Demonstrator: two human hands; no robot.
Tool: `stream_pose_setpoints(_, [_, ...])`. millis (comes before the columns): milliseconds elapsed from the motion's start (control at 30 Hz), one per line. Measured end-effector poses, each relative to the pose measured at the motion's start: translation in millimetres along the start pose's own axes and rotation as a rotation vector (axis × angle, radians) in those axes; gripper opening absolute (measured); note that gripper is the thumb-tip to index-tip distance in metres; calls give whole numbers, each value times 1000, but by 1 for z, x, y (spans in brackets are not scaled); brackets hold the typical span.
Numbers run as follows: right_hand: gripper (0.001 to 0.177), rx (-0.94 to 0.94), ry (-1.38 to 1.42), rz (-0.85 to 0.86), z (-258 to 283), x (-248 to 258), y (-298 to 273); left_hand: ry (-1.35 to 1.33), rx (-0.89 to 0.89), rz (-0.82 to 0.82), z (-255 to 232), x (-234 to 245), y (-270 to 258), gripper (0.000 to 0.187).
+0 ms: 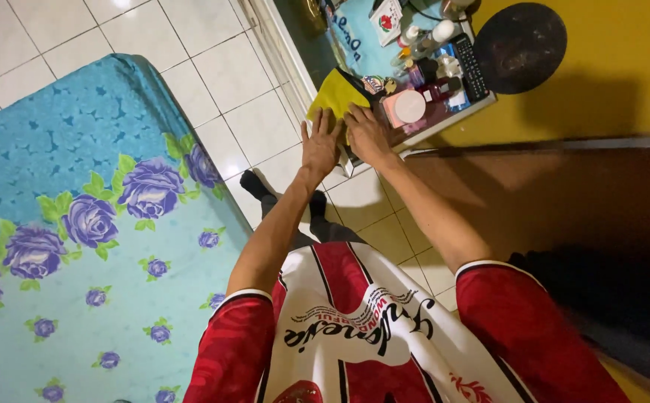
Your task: Tidying up a bedroom by placing stuffed animals on the bed, smoothing the bedsheet, and organizing items on a desk.
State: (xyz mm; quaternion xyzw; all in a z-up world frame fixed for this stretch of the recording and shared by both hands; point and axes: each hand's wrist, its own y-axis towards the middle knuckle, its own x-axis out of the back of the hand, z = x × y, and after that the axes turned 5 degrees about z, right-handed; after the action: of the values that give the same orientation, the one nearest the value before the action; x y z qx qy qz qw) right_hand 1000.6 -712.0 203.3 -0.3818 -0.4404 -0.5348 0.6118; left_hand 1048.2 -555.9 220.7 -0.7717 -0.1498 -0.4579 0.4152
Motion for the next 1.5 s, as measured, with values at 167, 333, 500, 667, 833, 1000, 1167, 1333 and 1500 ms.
stream_pose_setpoints(167, [27,-29,103,-51,15,13,-17,3,-3,-28,-11,-19,-15,67])
stream_pose_setpoints(333, [28,-6,19,-59,-5,-10,-44,12,-28,-42,-22,-23,-30,64])
stream_pose_setpoints(500, [19,-60,55,-7,4,-4,-59,-70,-67,-60,-27,-39,-33,52])
stream_pose_setpoints(667, [17,-154,114,78,-31,-27,-40,-18,-80,-74,-20,-37,-17,51])
stream_pose_setpoints(833, [18,-340,-21,85,-78,-16,25,0,-36,-72,-18,-45,17,66])
stream_pose_setpoints(1000, [28,-547,-124,125,-106,-34,56,-42,-120,-87,-12,-23,29,55])
stream_pose_setpoints(1167, [27,-651,-149,198,-110,-29,82,-121,-184,-75,30,-16,59,42])
stream_pose_setpoints(1333, [29,-752,-142,231,-92,7,95,-208,-291,-103,66,22,65,31])
stream_pose_setpoints(1500, [34,-801,-171,312,-85,18,96,-371,-302,-39,97,53,71,27])
